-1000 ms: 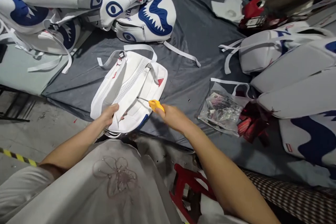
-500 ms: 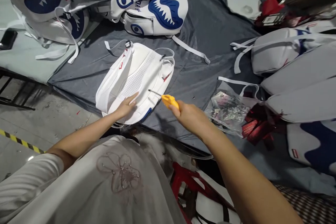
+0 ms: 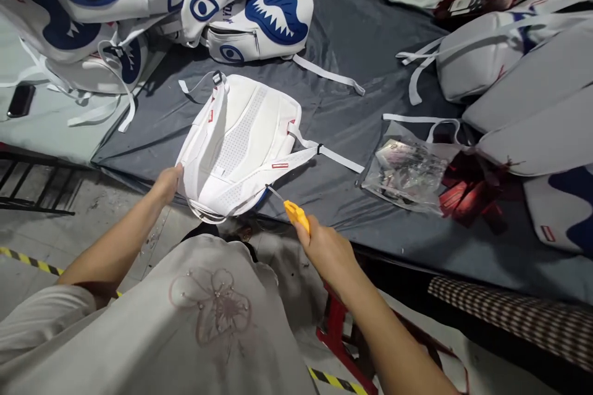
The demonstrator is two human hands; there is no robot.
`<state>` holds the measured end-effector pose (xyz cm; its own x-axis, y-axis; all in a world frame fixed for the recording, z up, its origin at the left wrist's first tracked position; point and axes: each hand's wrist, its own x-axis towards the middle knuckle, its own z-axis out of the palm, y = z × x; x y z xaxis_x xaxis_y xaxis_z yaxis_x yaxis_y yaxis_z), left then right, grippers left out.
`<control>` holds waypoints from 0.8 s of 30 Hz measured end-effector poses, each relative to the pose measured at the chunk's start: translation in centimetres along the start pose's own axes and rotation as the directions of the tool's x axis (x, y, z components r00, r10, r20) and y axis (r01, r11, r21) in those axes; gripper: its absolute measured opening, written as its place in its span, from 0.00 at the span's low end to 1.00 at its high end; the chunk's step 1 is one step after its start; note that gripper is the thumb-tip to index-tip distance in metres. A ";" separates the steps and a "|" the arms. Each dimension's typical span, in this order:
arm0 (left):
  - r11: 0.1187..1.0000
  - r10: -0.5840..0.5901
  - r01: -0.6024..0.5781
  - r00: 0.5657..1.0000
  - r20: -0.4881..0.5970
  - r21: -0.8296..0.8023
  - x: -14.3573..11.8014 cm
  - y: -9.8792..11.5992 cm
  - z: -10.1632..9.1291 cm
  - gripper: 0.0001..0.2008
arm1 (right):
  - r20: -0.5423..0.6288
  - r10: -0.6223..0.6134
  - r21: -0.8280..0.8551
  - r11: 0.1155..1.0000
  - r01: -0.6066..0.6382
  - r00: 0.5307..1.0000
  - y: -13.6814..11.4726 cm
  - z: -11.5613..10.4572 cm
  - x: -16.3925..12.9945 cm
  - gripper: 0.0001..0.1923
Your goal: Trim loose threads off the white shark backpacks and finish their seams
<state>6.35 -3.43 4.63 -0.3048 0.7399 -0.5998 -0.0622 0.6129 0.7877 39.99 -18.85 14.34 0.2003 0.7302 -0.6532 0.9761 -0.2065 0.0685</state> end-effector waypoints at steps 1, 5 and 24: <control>0.998 -0.054 0.055 0.995 0.078 -0.009 0.8 0.3 0.0 0.11 | -0.001 0.005 0.020 1.000 -0.005 1.000 -0.5 0.9 -0.5 0.20; 0.970 -0.202 0.236 0.915 0.349 -0.057 2.1 1.3 0.1 0.17 | 0.048 0.021 0.148 0.989 -0.028 0.999 -3.8 4.9 -1.5 0.20; 0.892 -0.181 0.447 0.498 0.848 -0.071 6.1 -0.5 1.2 0.43 | -0.130 0.384 0.414 0.859 -0.302 0.914 -14.9 11.7 4.6 0.23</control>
<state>5.69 1.13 0.38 0.6659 0.4922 -0.5607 -0.2595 0.8574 0.4445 25.38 -20.03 1.51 0.5690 0.6731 -0.4724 0.7426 -0.6674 -0.0564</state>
